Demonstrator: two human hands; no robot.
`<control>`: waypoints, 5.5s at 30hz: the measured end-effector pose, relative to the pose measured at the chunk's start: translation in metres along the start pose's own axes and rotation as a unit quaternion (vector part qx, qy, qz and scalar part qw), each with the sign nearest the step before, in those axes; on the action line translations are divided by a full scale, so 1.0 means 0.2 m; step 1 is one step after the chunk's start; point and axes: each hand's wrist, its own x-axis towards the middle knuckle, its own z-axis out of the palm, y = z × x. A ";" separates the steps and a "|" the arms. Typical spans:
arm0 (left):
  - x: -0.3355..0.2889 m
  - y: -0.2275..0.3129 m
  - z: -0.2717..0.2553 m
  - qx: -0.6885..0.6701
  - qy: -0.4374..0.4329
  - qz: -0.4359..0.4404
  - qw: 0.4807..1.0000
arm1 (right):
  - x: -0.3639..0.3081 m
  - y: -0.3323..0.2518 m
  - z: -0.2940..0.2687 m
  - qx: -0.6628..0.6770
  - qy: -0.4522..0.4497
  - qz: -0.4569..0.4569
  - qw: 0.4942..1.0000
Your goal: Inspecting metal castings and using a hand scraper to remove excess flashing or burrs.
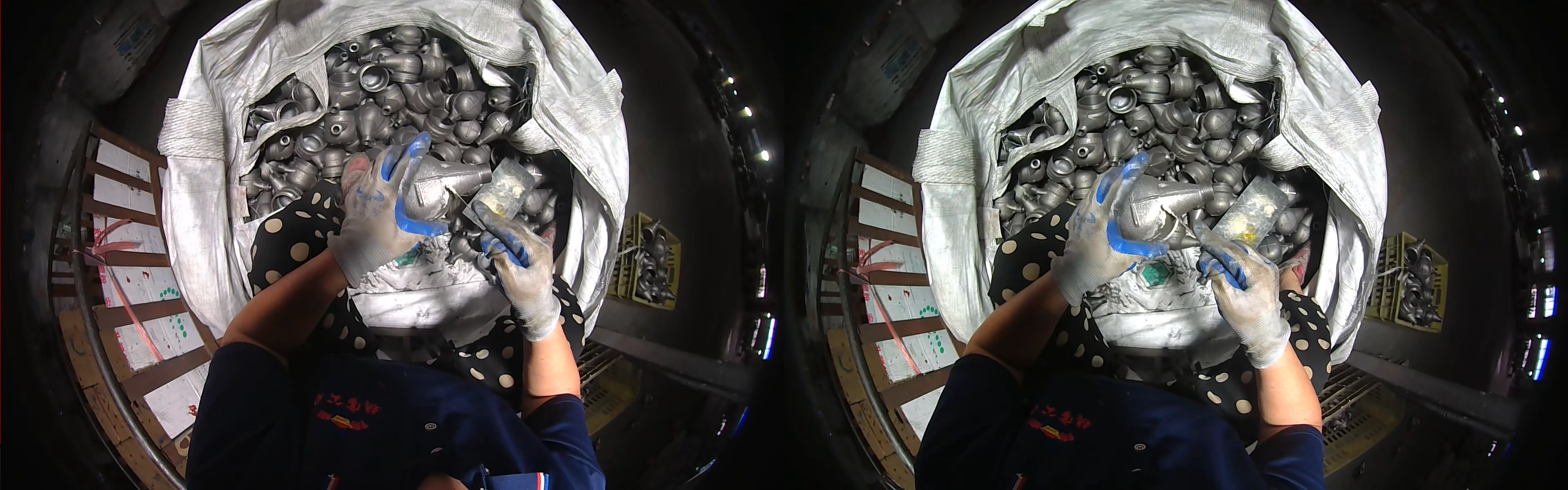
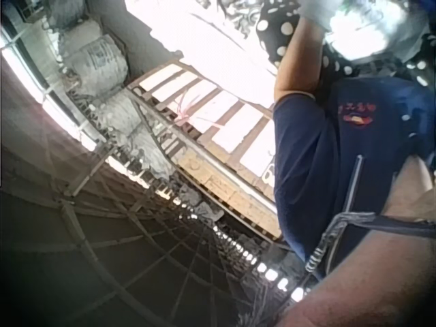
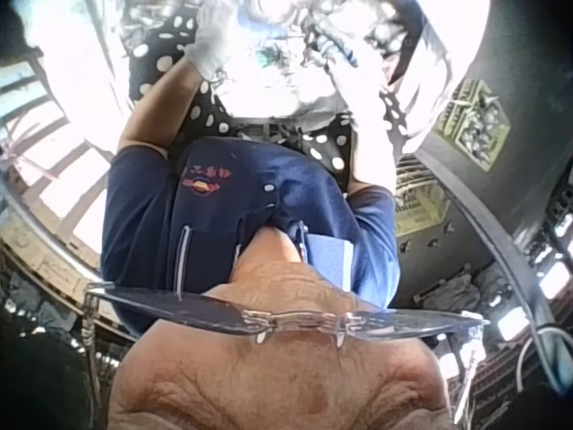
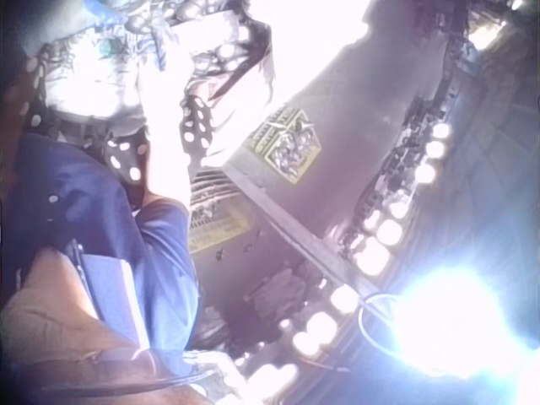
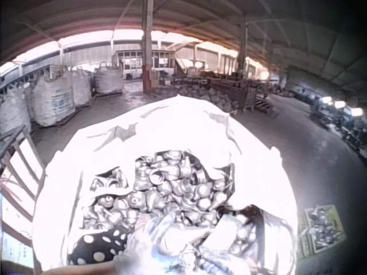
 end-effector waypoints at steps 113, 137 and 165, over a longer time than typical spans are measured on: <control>0.01 0.11 0.19 -0.400 -0.112 0.087 0.905 | 0.08 -0.03 -0.04 0.404 0.118 0.155 0.894; -0.04 0.04 0.17 -0.607 -0.254 -0.116 0.744 | 0.07 0.00 -0.05 0.377 0.154 0.191 0.893; 0.07 0.08 0.19 -0.592 -0.217 -0.042 0.775 | 0.02 0.03 -0.08 0.348 0.094 0.108 0.926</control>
